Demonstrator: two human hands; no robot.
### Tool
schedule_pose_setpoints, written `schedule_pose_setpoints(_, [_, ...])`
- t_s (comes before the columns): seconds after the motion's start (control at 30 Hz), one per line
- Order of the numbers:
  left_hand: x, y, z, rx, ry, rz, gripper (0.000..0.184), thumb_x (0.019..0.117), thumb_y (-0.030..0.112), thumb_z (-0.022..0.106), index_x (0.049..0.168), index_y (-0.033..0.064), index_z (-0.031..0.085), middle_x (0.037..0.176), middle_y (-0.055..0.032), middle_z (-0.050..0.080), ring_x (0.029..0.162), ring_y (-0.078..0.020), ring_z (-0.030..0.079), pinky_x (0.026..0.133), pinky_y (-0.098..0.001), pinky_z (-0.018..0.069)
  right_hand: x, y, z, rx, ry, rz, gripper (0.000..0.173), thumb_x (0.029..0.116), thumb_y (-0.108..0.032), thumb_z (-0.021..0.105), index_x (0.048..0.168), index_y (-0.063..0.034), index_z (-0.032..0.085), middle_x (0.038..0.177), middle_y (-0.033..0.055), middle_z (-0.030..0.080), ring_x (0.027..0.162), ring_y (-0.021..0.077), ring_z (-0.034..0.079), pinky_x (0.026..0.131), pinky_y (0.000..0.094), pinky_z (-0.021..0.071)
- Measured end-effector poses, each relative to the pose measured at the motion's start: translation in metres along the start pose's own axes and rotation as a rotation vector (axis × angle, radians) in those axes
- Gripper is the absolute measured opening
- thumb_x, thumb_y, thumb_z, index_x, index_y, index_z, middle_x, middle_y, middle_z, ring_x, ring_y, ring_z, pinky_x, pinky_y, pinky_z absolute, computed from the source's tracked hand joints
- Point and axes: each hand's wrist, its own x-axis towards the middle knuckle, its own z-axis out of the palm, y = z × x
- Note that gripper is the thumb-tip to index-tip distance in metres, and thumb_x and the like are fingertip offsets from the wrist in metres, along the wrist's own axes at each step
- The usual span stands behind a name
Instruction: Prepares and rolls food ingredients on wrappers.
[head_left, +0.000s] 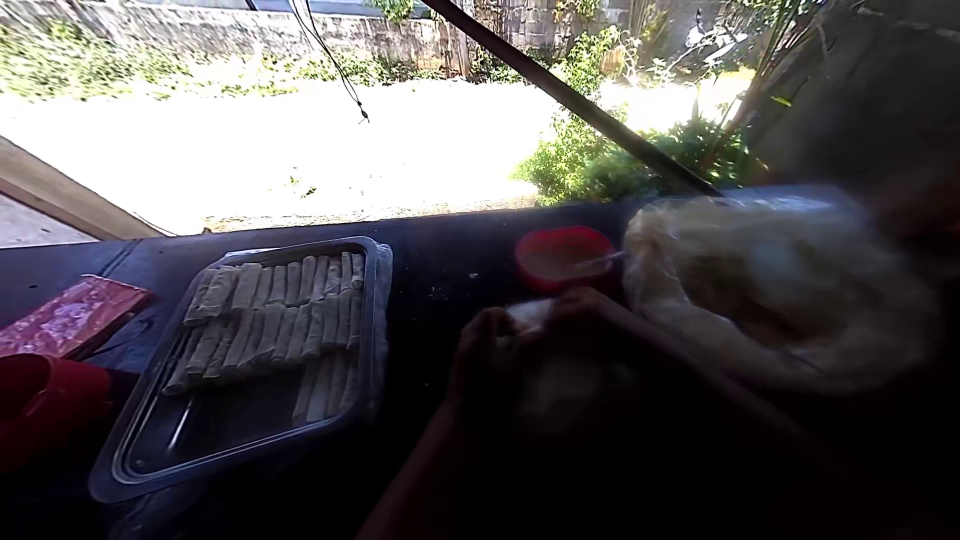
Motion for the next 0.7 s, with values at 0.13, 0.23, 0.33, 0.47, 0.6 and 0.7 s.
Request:
schedule_pose_setpoints(0.13, [0.007, 0.004, -0.003, 0.145, -0.108, 0.143, 0.031, 0.0984, 0.043, 0.064, 0.111, 0.0148, 0.067, 0.104, 0.003, 0.074, 0.098, -0.0101, 0.068, 0.1, -0.0417, 0.047, 0.003, 0.002, 0.001, 0.044, -0.019, 0.05, 0.023, 0.1026, -0.025, 0.058, 0.108, -0.0132, 0.078, 0.116, 0.0035, 0.072, 0.116, 0.0177, 0.064, 0.104, 0.0406, 0.0493])
schedule_pose_setpoints(0.23, [0.014, 0.004, -0.004, 0.201, -0.156, 0.161, 0.025, 0.1024, 0.04, 0.058, 0.11, 0.0177, 0.068, 0.096, 0.0066, 0.075, 0.09, -0.0078, 0.07, 0.099, -0.0411, 0.0479, 0.004, 0.004, 0.002, 0.084, -0.005, 0.078, 0.025, 0.103, -0.025, 0.057, 0.109, -0.0107, 0.077, 0.114, 0.0068, 0.071, 0.113, 0.0184, 0.064, 0.102, 0.0374, 0.05])
schedule_pose_setpoints(0.33, [0.016, 0.002, -0.005, 0.257, -0.164, 0.168, 0.027, 0.1043, 0.041, 0.054, 0.108, 0.0175, 0.068, 0.095, 0.0057, 0.075, 0.093, -0.0102, 0.069, 0.097, -0.0419, 0.0481, 0.002, 0.005, 0.0, 0.092, 0.027, 0.069, 0.029, 0.1035, -0.028, 0.057, 0.12, -0.0106, 0.073, 0.113, 0.0066, 0.072, 0.112, 0.0183, 0.066, 0.102, 0.0382, 0.0518])
schedule_pose_setpoints(0.47, [0.014, 0.001, -0.004, 0.329, -0.138, 0.191, 0.032, 0.1053, 0.043, 0.051, 0.112, 0.0171, 0.069, 0.096, 0.0042, 0.075, 0.093, -0.0125, 0.07, 0.094, -0.0416, 0.0493, 0.001, 0.011, 0.004, 0.042, 0.056, -0.012, 0.025, 0.1043, -0.025, 0.056, 0.109, -0.0123, 0.076, 0.112, 0.0036, 0.074, 0.113, 0.017, 0.067, 0.104, 0.0377, 0.0507])
schedule_pose_setpoints(0.6, [0.019, 0.01, -0.003, 0.351, -0.187, 0.226, 0.027, 0.1045, 0.039, 0.053, 0.115, 0.0182, 0.067, 0.097, 0.0032, 0.074, 0.094, -0.0143, 0.07, 0.096, -0.0425, 0.049, 0.004, 0.01, 0.004, 0.002, 0.002, 0.02, 0.028, 0.1047, -0.027, 0.053, 0.111, -0.0117, 0.076, 0.113, 0.0048, 0.073, 0.113, 0.0184, 0.066, 0.103, 0.0389, 0.0505])
schedule_pose_setpoints(0.7, [0.024, 0.009, -0.004, 0.343, -0.252, 0.175, 0.027, 0.1041, 0.037, 0.054, 0.115, 0.0163, 0.067, 0.098, 0.0035, 0.076, 0.094, -0.0145, 0.072, 0.095, -0.0446, 0.0504, 0.005, 0.008, 0.004, -0.005, -0.03, 0.03, 0.032, 0.1033, -0.035, 0.057, 0.113, -0.0099, 0.075, 0.116, 0.0069, 0.071, 0.116, 0.021, 0.064, 0.104, 0.0416, 0.0499])
